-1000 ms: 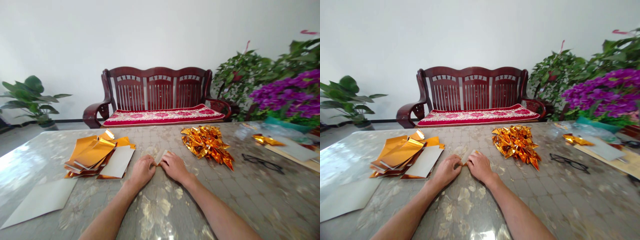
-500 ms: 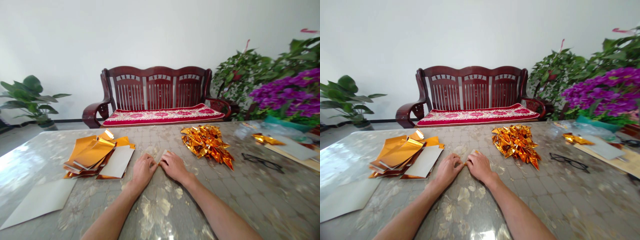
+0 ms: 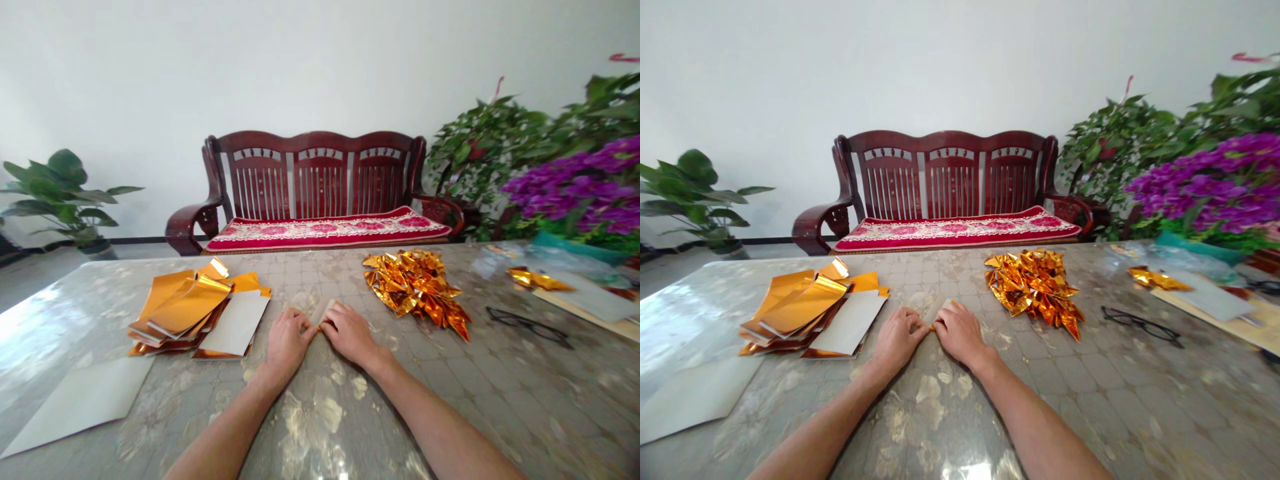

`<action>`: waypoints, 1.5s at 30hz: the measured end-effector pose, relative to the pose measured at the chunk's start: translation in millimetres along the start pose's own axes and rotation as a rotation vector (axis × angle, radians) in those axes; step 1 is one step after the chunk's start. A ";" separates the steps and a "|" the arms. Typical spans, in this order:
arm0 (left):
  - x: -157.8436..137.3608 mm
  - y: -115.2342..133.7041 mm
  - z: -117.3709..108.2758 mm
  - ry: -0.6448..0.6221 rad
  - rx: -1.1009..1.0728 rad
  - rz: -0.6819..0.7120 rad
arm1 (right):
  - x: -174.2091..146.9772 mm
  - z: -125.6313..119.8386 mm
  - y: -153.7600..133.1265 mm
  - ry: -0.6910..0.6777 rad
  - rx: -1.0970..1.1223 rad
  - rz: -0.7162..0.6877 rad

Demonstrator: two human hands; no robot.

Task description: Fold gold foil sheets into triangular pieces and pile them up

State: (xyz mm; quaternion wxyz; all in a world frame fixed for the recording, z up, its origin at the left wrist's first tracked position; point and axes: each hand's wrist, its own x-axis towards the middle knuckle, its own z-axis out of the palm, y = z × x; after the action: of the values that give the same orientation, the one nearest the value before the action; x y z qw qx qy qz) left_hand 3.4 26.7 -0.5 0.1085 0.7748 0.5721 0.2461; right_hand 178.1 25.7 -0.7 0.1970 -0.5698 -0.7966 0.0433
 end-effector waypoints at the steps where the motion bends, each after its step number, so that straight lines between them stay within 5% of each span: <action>1: -0.3 0.5 0.1 0.006 0.012 -0.009 | 0.1 0.0 0.2 -0.004 0.001 -0.001; 22: 0.1 14.1 -3.6 0.007 0.204 -0.055 | 2.8 -0.8 6.9 0.039 0.179 0.093; 45: -1.7 20.1 -4.6 -0.018 0.260 -0.109 | 7.0 -1.7 4.1 -0.008 0.089 0.159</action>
State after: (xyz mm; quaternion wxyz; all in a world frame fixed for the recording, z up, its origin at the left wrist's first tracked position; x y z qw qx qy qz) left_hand 17.4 18.0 12.1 0.0253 0.7524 0.6393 0.1567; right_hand 180.5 33.4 1.5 0.2148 -0.6217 -0.7471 0.0964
